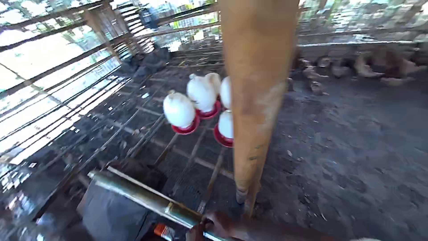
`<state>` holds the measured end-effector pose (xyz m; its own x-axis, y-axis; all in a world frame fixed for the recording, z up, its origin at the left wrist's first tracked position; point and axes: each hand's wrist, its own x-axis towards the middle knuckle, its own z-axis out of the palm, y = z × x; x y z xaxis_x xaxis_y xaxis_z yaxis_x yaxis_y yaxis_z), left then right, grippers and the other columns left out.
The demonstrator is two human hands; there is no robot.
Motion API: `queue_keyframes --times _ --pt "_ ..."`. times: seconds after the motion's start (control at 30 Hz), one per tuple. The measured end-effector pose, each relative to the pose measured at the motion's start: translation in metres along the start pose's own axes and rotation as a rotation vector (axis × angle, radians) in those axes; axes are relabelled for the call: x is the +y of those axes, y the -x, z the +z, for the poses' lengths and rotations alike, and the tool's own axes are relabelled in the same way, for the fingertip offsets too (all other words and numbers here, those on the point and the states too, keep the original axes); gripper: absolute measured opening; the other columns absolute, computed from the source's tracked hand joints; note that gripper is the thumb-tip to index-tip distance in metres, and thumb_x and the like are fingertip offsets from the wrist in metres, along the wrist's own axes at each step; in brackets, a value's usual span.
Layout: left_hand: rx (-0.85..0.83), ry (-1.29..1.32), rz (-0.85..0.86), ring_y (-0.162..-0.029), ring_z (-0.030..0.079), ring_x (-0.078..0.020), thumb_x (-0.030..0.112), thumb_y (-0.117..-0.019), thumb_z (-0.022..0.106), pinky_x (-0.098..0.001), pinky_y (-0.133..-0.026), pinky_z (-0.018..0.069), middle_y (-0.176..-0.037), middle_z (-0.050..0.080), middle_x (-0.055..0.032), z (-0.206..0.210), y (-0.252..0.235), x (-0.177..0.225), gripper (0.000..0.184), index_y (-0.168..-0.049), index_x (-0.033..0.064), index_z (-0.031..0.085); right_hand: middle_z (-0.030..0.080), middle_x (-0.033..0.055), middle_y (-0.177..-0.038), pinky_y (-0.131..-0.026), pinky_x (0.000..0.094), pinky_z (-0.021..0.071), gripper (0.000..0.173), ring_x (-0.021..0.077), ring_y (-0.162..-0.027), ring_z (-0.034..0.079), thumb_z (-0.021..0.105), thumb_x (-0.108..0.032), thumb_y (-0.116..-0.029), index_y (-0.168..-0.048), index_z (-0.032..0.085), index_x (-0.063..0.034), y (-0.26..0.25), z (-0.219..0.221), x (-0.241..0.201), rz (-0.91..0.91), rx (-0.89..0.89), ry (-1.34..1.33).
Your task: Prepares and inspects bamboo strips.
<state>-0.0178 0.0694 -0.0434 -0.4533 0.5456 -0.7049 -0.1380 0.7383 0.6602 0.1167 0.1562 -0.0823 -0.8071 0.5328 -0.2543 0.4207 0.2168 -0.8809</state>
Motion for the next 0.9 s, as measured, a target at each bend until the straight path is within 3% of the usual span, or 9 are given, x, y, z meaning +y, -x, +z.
queue_keyframes --times 0.1,0.2,0.27,0.37,0.47,0.6,0.77,0.83,0.9 --pt "0.019 0.027 0.029 -0.047 0.043 -0.0110 0.019 -0.0985 0.065 -0.0303 -0.046 0.0399 -0.060 0.052 -0.0016 0.008 -0.012 -0.007 0.023 -0.082 0.0028 0.064 0.073 0.0152 -0.119 -0.103 0.0502 0.0517 0.028 0.0307 -0.113 0.069 0.057 -0.021 -0.1031 -0.124 0.072 -0.0095 0.005 0.001 -0.011 0.091 0.060 0.091" --pt "0.071 -0.199 0.202 -0.059 0.056 -0.0194 0.020 -0.0983 0.059 -0.0423 -0.060 0.0477 -0.067 0.061 -0.0074 0.010 -0.019 -0.009 0.029 -0.077 0.0024 0.069 0.073 0.0192 -0.113 -0.096 0.0570 0.0529 0.028 0.0366 -0.109 0.069 0.056 -0.020 -0.1017 -0.120 0.072 -0.0071 -0.001 -0.006 -0.034 0.249 -0.073 0.267" --pt "0.051 -0.401 0.227 -0.084 0.070 -0.0305 0.024 -0.1008 0.054 -0.0546 -0.081 0.0548 -0.085 0.072 -0.0152 0.011 -0.019 -0.004 0.033 -0.088 0.0016 0.074 0.070 0.0238 -0.114 -0.088 0.0640 0.0532 0.030 0.0427 -0.109 0.067 0.060 -0.023 -0.0962 -0.116 0.068 -0.0020 -0.008 -0.012 -0.057 0.399 -0.248 0.468" --pt "0.036 -0.497 0.173 -0.096 0.071 -0.0329 0.026 -0.1002 0.052 -0.0568 -0.088 0.0544 -0.095 0.073 -0.0165 0.013 -0.017 0.004 0.033 -0.094 0.0034 0.075 0.067 0.0268 -0.119 -0.089 0.0678 0.0513 0.037 0.0448 -0.113 0.065 0.064 -0.028 -0.0944 -0.114 0.067 0.0040 -0.021 -0.023 -0.069 0.509 -0.457 0.527" --pt "0.036 -0.344 0.174 -0.091 0.070 -0.0301 0.021 -0.0959 0.059 -0.0531 -0.085 0.0562 -0.094 0.072 -0.0152 0.009 -0.014 -0.004 0.024 -0.105 0.0020 0.070 0.067 0.0199 -0.112 -0.089 0.0551 0.0510 0.031 0.0321 -0.103 0.065 0.052 -0.022 -0.1017 -0.116 0.066 0.0023 -0.033 -0.028 -0.042 0.616 -0.426 0.107" --pt "0.205 -0.121 0.214 -0.076 0.066 -0.0273 0.014 -0.0943 0.061 -0.0497 -0.072 0.0554 -0.082 0.066 -0.0140 0.005 -0.012 -0.013 0.018 -0.102 -0.0020 0.066 0.043 -0.0029 -0.060 -0.044 0.0260 0.0355 0.017 0.0083 -0.046 0.038 0.050 -0.019 -0.1018 -0.091 0.059 -0.0098 -0.042 -0.032 -0.032 0.806 -0.107 -0.519" --pt "0.247 -0.119 0.122 -0.081 0.065 -0.0270 0.010 -0.0961 0.058 -0.0475 -0.077 0.0540 -0.087 0.065 -0.0154 0.013 -0.010 -0.025 0.019 -0.106 -0.0045 0.065 0.031 -0.0077 -0.052 -0.038 0.0207 0.0262 0.024 0.0041 -0.039 0.026 0.043 -0.017 -0.1046 -0.082 0.051 -0.0127 -0.037 -0.028 -0.028 0.953 0.029 -0.717" --pt "0.192 -0.175 0.037 -0.092 0.068 -0.0306 0.011 -0.0983 0.053 -0.0501 -0.084 0.0547 -0.099 0.069 -0.0191 0.012 -0.008 -0.022 0.023 -0.112 -0.0034 0.065 0.040 -0.0044 -0.059 -0.042 0.0220 0.0363 0.019 0.0063 -0.043 0.037 0.040 -0.012 -0.1060 -0.096 0.055 -0.0093 -0.031 -0.029 -0.033 0.914 -0.024 -0.652" --pt "0.054 -0.321 -0.052 -0.105 0.068 -0.0348 0.017 -0.1045 0.047 -0.0543 -0.094 0.0522 -0.110 0.069 -0.0226 0.004 0.001 -0.012 0.030 -0.117 -0.0032 0.066 0.062 0.0061 -0.080 -0.060 0.0305 0.0540 0.022 0.0147 -0.062 0.061 0.037 -0.009 -0.1066 -0.116 0.057 -0.0045 -0.022 -0.032 -0.047 0.914 -0.148 -0.576"
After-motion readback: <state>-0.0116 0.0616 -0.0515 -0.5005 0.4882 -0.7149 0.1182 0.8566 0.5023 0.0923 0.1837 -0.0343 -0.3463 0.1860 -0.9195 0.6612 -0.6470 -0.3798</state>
